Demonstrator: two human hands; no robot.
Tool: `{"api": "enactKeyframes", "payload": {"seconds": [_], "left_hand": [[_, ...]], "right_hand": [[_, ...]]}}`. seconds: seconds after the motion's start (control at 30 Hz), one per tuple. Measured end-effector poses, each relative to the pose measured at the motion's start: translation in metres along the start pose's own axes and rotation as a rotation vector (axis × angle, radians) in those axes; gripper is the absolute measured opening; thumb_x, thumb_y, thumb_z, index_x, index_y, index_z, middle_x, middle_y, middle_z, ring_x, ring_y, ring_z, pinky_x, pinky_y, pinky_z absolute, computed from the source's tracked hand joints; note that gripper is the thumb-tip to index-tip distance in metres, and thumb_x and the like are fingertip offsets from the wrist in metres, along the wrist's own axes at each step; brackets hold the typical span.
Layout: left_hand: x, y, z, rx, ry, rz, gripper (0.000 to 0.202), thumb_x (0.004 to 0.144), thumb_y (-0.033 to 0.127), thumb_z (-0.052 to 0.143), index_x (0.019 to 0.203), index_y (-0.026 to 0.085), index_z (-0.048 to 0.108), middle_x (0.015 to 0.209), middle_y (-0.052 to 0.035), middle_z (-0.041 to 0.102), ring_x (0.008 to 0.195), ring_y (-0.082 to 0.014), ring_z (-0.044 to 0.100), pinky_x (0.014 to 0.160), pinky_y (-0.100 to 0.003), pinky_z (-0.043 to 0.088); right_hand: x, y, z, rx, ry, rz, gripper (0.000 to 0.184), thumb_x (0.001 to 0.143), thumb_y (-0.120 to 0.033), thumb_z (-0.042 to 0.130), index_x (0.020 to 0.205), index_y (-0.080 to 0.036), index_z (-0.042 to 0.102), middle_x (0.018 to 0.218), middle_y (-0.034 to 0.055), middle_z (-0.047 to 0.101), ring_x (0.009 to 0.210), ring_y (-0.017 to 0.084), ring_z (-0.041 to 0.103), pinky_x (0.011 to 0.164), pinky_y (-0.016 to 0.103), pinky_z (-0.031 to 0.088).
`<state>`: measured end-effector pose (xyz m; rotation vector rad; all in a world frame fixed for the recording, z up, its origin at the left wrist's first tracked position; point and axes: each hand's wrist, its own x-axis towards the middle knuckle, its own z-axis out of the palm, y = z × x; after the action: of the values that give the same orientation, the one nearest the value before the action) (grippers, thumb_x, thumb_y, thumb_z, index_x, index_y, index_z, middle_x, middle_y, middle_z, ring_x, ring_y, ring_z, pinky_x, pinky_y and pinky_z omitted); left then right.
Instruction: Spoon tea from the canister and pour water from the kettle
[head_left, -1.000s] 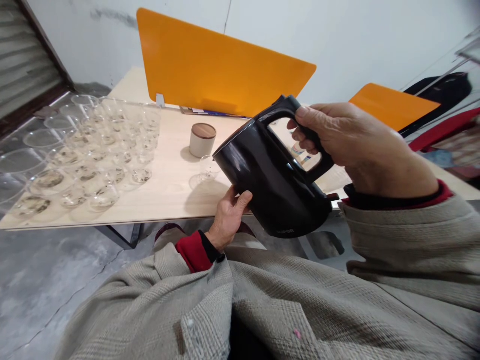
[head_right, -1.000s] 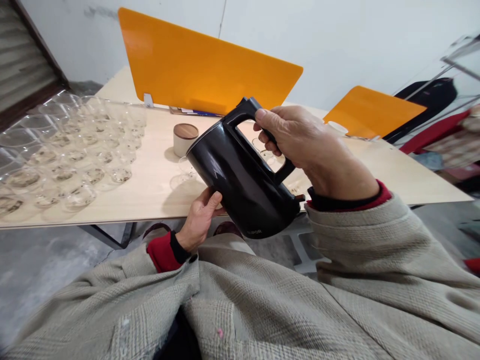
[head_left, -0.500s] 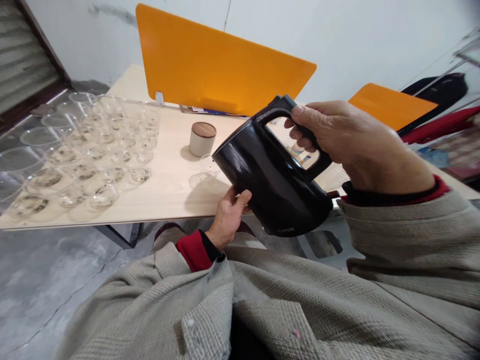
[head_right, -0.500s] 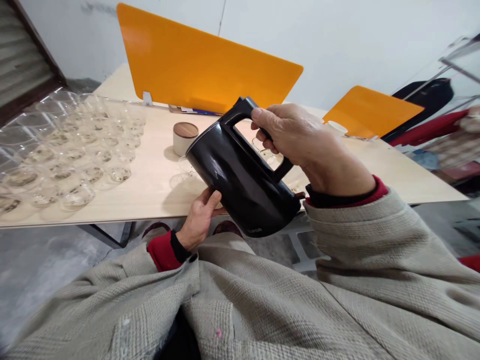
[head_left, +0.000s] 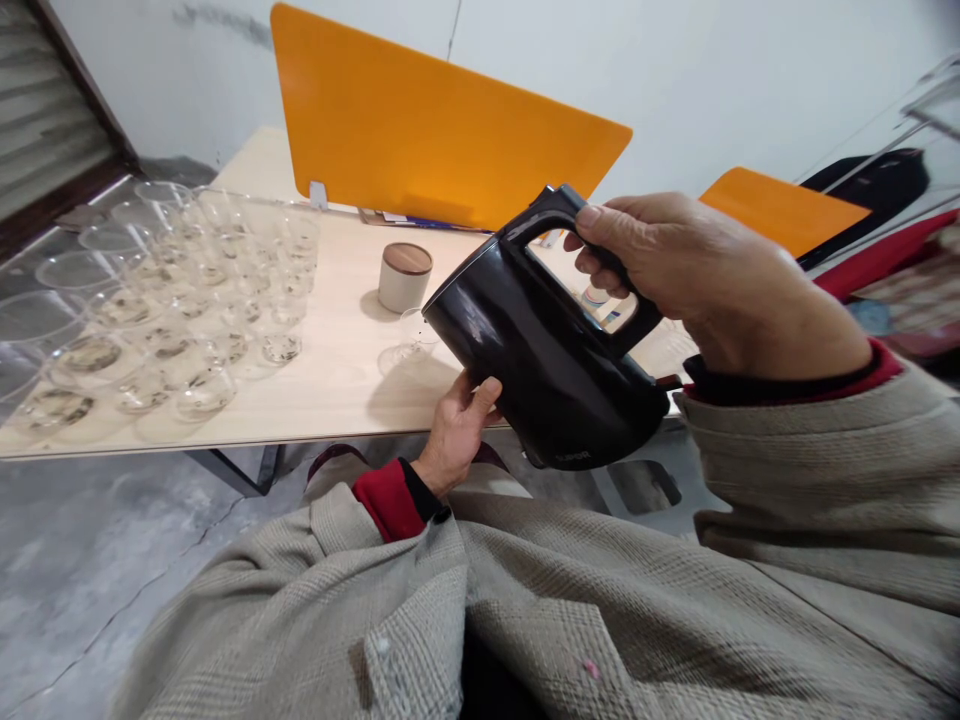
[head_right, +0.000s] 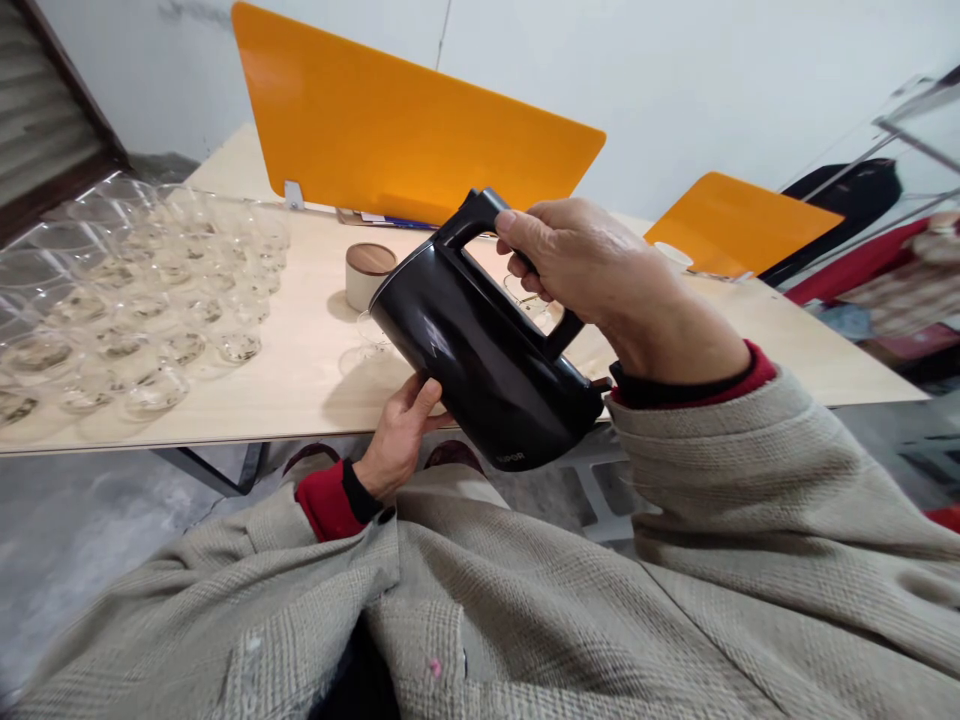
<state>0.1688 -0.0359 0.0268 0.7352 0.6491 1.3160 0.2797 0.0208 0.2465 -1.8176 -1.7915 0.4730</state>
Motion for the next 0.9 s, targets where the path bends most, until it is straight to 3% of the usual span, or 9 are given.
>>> {"api": "enactKeyframes", "payload": {"seconds": [0.37,0.53,0.7,0.9], "left_hand": [[0.001,0.001,-0.001,-0.002,-0.002,0.005,0.073,0.082,0.07,0.083,0.134,0.02,0.07,0.141,-0.0123,0.073,0.128,-0.0313,0.068,0.101,-0.047,0.063],[0.001,0.001,-0.001,0.006,0.001,-0.002,0.074,0.083,0.069,0.083,0.136,0.019,0.069,0.143,-0.0126,0.072,0.13,-0.0319,0.067,0.102,-0.047,0.063],[0.001,0.0,-0.002,0.02,-0.008,-0.006,0.071,0.085,0.068,0.081,0.138,0.02,0.068,0.149,-0.0121,0.07,0.132,-0.031,0.066,0.1,-0.044,0.064],[0.001,0.0,-0.001,0.027,-0.008,0.01,0.072,0.083,0.069,0.083,0.134,0.02,0.069,0.142,-0.0118,0.073,0.126,-0.0298,0.069,0.098,-0.042,0.063]], "right_hand": [[0.011,0.007,-0.001,0.048,-0.025,-0.036,0.037,0.109,-0.016,0.052,0.074,-0.02,0.061,0.057,-0.0053,0.051,0.046,0.006,0.043,0.043,0.021,0.031],[0.01,0.008,-0.001,0.035,-0.014,-0.044,0.041,0.109,-0.015,0.051,0.069,-0.02,0.058,0.056,-0.0046,0.05,0.046,0.006,0.042,0.043,0.021,0.03],[0.005,0.005,0.0,0.027,-0.006,-0.048,0.038,0.108,-0.016,0.053,0.071,-0.021,0.059,0.056,-0.0041,0.051,0.047,0.007,0.042,0.044,0.023,0.029],[-0.009,0.003,-0.002,0.061,0.017,-0.048,0.043,0.108,-0.012,0.05,0.066,-0.02,0.055,0.058,-0.0036,0.048,0.049,0.007,0.04,0.047,0.023,0.029]]}}
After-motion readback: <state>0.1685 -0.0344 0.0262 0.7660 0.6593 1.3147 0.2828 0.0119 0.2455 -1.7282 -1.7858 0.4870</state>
